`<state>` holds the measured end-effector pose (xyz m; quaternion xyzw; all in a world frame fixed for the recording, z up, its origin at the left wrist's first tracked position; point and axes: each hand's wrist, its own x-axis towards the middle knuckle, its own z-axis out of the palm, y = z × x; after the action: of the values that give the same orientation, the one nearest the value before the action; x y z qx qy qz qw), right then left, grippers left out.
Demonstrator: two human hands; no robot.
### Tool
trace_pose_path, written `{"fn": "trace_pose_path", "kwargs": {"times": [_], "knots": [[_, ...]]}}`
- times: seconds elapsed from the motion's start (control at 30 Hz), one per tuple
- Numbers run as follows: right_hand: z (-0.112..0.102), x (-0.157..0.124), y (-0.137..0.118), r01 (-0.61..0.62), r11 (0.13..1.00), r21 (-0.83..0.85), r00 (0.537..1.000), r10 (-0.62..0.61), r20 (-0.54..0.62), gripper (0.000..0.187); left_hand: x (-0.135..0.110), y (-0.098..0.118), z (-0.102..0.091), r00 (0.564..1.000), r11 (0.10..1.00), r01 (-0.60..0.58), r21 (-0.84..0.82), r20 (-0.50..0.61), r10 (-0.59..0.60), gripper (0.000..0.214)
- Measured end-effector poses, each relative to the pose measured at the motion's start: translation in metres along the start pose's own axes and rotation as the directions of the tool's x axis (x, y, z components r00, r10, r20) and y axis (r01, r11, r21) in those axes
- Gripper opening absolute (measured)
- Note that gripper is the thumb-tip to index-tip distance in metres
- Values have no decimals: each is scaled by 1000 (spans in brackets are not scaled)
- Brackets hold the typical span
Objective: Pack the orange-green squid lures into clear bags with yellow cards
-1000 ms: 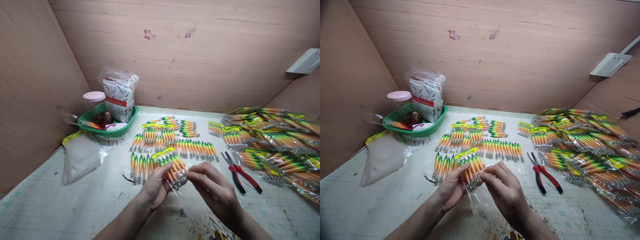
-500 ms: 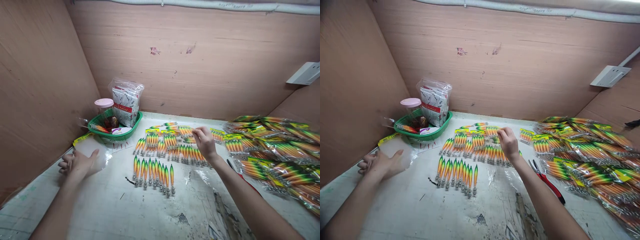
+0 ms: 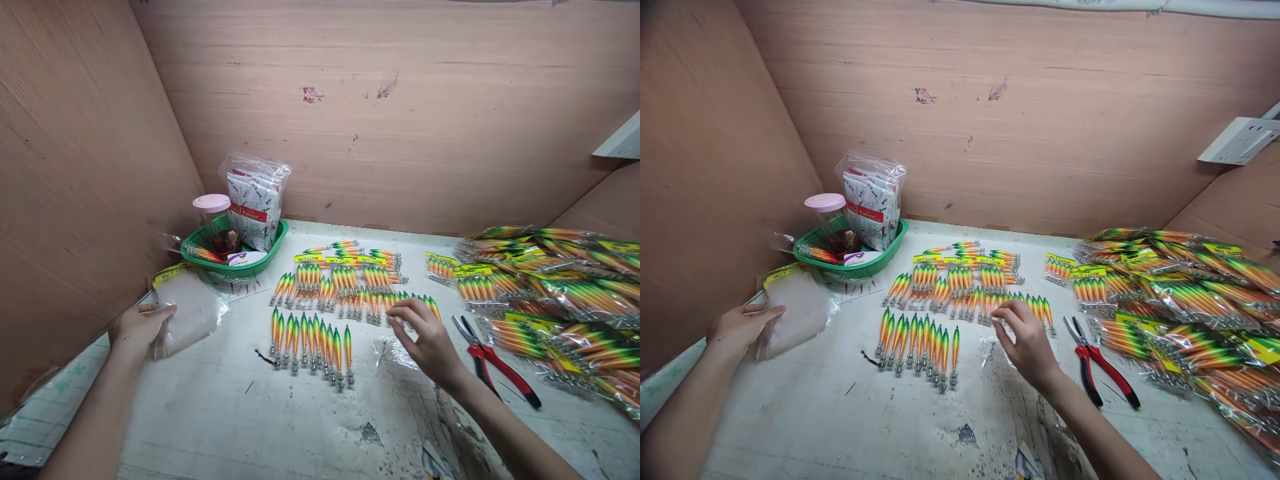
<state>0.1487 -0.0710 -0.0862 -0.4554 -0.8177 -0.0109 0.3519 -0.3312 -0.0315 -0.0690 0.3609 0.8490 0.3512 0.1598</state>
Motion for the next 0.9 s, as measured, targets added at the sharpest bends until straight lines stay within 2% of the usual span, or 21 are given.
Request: {"fn": "trace_pose_path", "kwargs": {"times": [0.1, 0.2, 0.3, 0.37, 0.47, 0.5, 0.53, 0.6, 0.67, 0.73, 0.8, 0.9], "knots": [[7, -7, -26, 32, 998, 58, 992, -39, 123, 9, -11, 9, -8, 991, 988, 132, -83, 24, -131, 27], [17, -13, -49, 25, 995, 95, 973, -46, 227, 8, -27, 24, -15, 987, 954, 163, -251, 37, -159, 22], [29, -20, -65, -60, 996, 62, 933, 34, 358, 18, -52, 50, -11, 992, 845, 120, -520, 104, -77, 15], [37, -24, -70, -106, 994, 27, 915, 87, 395, 22, -74, 70, 3, 971, 731, 137, -669, 237, 35, 14], [45, -29, -70, -126, 992, 8, 919, 114, 377, 17, -109, 94, 36, 887, 631, 259, -731, 439, 145, 15], [44, -31, -69, -127, 992, 5, 924, 117, 364, 16, -119, 100, 48, 845, 603, 314, -733, 505, 174, 18], [40, -33, -68, -124, 992, 11, 933, 113, 341, 15, -129, 104, 59, 773, 553, 411, -725, 599, 211, 21], [24, -37, -69, -115, 992, 52, 960, 97, 261, 14, -145, 109, 78, 655, 511, 536, -672, 713, 250, 25], [1, -39, -74, -98, 987, 129, 985, 77, 155, 14, -156, 110, 91, 577, 516, 590, -621, 772, 268, 26], [-23, -39, -83, -79, 972, 222, 993, 58, 102, 22, -164, 110, 99, 535, 531, 612, -586, 801, 268, 28], [-40, -37, -93, -53, 942, 333, 991, 8, 134, 27, -170, 108, 103, 511, 532, 630, -566, 818, 264, 31], [-42, -32, -103, -24, 909, 415, 977, -66, 201, 26, -176, 103, 107, 474, 521, 650, -554, 831, 292, 36]]}}
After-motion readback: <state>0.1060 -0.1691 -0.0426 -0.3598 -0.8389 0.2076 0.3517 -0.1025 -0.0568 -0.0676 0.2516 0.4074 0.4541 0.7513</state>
